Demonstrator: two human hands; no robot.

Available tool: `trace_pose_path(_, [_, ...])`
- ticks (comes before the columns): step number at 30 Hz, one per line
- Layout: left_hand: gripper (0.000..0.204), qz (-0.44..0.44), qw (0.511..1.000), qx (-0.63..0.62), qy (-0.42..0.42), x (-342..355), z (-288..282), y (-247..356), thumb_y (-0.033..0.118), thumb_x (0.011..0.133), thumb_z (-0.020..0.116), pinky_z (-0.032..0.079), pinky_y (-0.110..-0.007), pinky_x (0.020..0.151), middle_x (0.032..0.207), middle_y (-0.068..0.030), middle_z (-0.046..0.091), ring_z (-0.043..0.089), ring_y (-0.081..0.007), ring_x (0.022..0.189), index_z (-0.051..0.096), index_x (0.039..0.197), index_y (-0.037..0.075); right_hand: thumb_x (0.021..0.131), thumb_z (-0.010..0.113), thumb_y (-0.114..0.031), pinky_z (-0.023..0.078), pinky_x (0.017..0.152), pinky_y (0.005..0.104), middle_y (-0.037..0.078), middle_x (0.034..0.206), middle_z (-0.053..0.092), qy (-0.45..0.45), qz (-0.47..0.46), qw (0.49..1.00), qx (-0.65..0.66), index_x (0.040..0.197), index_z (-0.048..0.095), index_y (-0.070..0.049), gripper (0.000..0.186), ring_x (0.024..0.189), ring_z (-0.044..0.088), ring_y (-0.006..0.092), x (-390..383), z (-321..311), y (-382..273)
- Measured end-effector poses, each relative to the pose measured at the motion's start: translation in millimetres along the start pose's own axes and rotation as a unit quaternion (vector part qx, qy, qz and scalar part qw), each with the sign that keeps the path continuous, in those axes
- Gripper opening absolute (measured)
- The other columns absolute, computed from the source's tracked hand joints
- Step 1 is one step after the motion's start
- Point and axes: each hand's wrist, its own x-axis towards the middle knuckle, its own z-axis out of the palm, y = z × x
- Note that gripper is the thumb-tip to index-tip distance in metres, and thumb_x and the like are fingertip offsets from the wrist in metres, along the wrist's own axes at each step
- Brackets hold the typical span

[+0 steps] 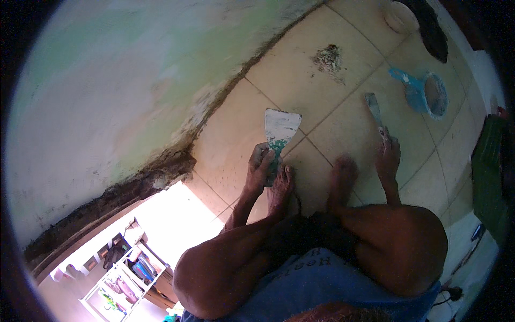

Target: The person applies putty to a wall and smooths it with a spatula, then uses a smaller tool to scrape debris from the floor joint.

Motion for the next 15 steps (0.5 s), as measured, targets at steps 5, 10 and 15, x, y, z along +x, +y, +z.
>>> trace_pose_path(5, [0.030, -0.002, 0.996, -0.087, -0.002, -20.4, 1.1, 14.4, 0.014, 0.097, 0.056, 0.050, -0.028, 0.078, 0.099, -0.0107, 0.065, 0.062, -0.0145, 0.087, 0.047, 0.123, 0.001, 0.095, 0.053, -0.012, 0.043, 0.099, 0.0435, 0.016, 0.132, 0.054, -0.023, -0.127, 0.987, 0.101, 0.140, 0.046, -0.004, 0.047, 0.118, 0.053, 0.0338, 9.2, 18.5, -37.1])
trace_pose_path(10, [0.031, -0.013, 1.000, 0.009, 0.006, -28.1, 10.8, 18.3, 0.013, 0.094, 0.058, 0.050, -0.032, 0.084, 0.104, -0.0122, 0.065, 0.063, -0.0194, 0.093, 0.052, 0.122, 0.001, 0.094, 0.056, -0.013, 0.050, 0.081, 0.0330, 0.012, 0.114, 0.061, -0.526, -0.094, 0.642, 0.550, 0.140, 0.043, -0.001, 0.050, 0.096, 0.060, 0.0217, 16.9, 14.9, -156.9])
trace_pose_path(15, [0.030, 0.113, 0.947, 0.240, 0.179, -74.2, -31.0, -13.8, 0.021, 0.095, 0.058, 0.046, -0.037, 0.092, 0.119, -0.0150, 0.060, 0.057, -0.0253, 0.109, 0.060, 0.116, 0.000, 0.094, 0.061, -0.025, 0.049, 0.059, 0.0278, 0.004, 0.084, 0.059, -0.594, 0.029, 0.482, 0.644, 0.126, 0.054, -0.002, 0.040, 0.066, 0.057, 0.0129, 3.3, 28.7, -194.5])
